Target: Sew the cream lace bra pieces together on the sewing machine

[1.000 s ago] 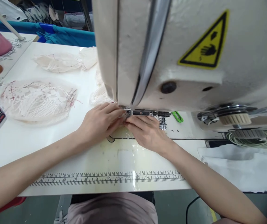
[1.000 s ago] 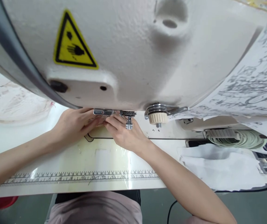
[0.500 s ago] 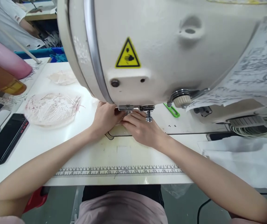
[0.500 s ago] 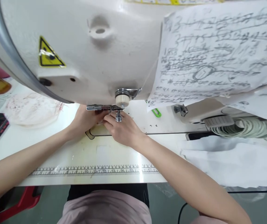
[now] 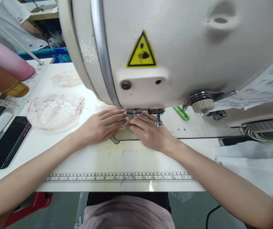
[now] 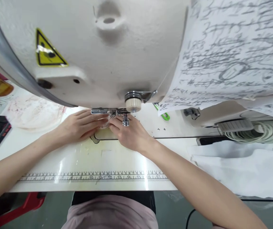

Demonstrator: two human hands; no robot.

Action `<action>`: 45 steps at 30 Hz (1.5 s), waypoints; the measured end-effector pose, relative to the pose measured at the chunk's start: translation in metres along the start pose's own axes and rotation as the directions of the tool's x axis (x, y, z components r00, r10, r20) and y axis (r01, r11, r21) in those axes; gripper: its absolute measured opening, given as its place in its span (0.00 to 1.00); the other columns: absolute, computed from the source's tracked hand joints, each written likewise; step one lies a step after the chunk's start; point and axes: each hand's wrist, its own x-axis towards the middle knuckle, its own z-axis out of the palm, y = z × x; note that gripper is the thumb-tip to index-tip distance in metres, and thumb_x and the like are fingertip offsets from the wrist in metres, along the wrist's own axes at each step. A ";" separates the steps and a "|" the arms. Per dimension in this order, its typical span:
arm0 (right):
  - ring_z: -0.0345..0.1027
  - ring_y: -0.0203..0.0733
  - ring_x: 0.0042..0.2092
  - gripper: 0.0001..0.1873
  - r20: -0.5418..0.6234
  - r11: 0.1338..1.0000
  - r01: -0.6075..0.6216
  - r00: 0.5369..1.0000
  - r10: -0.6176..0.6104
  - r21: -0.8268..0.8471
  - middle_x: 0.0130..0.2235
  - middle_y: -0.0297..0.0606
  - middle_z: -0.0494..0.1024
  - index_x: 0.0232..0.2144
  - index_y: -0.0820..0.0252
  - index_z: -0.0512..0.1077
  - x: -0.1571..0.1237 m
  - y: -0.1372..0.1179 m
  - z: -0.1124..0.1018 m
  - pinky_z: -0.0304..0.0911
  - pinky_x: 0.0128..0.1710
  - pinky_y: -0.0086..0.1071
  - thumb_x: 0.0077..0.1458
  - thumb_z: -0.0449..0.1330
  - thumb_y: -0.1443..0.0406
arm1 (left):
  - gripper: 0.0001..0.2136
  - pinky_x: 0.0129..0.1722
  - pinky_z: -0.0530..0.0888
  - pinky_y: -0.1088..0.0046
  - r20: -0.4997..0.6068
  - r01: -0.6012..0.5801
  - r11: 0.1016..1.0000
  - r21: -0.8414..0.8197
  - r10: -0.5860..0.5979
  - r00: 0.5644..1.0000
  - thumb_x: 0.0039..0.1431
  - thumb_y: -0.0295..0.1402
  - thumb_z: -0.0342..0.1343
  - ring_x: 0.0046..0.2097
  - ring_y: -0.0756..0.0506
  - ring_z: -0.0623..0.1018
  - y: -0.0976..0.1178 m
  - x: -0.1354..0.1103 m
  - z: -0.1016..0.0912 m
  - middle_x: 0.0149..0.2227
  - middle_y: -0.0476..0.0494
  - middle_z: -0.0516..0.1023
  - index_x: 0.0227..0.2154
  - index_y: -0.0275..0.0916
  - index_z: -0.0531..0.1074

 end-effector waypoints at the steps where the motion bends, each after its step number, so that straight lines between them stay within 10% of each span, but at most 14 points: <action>1: 0.68 0.39 0.46 0.16 -0.014 0.999 -0.018 1.000 0.019 0.036 0.44 0.38 0.77 0.42 0.63 0.73 0.000 0.001 0.001 0.63 0.44 0.35 0.60 0.49 0.78 | 0.15 0.52 0.76 0.64 0.027 -0.023 0.998 -0.052 0.024 0.999 0.65 0.26 0.49 0.54 0.44 0.76 0.000 -0.003 0.002 0.55 0.41 0.75 0.54 0.38 0.69; 6: 0.70 0.35 0.41 0.18 -0.055 0.979 -0.162 0.984 0.170 0.125 0.48 0.36 0.78 0.47 0.59 0.71 -0.001 0.005 0.002 0.63 0.38 0.32 0.60 0.48 0.76 | 0.16 0.55 0.77 0.62 -0.040 0.040 0.990 -0.137 -0.045 0.998 0.65 0.27 0.52 0.56 0.43 0.76 0.000 -0.009 0.013 0.53 0.44 0.77 0.55 0.40 0.70; 45: 0.73 0.39 0.44 0.15 0.066 0.992 -0.112 0.992 0.108 0.052 0.46 0.38 0.80 0.40 0.62 0.76 0.002 0.006 -0.011 0.70 0.38 0.34 0.59 0.51 0.76 | 0.18 0.53 0.77 0.60 -0.020 0.160 0.986 0.035 -0.160 0.987 0.65 0.28 0.51 0.56 0.38 0.75 0.033 -0.004 0.020 0.55 0.36 0.74 0.57 0.31 0.69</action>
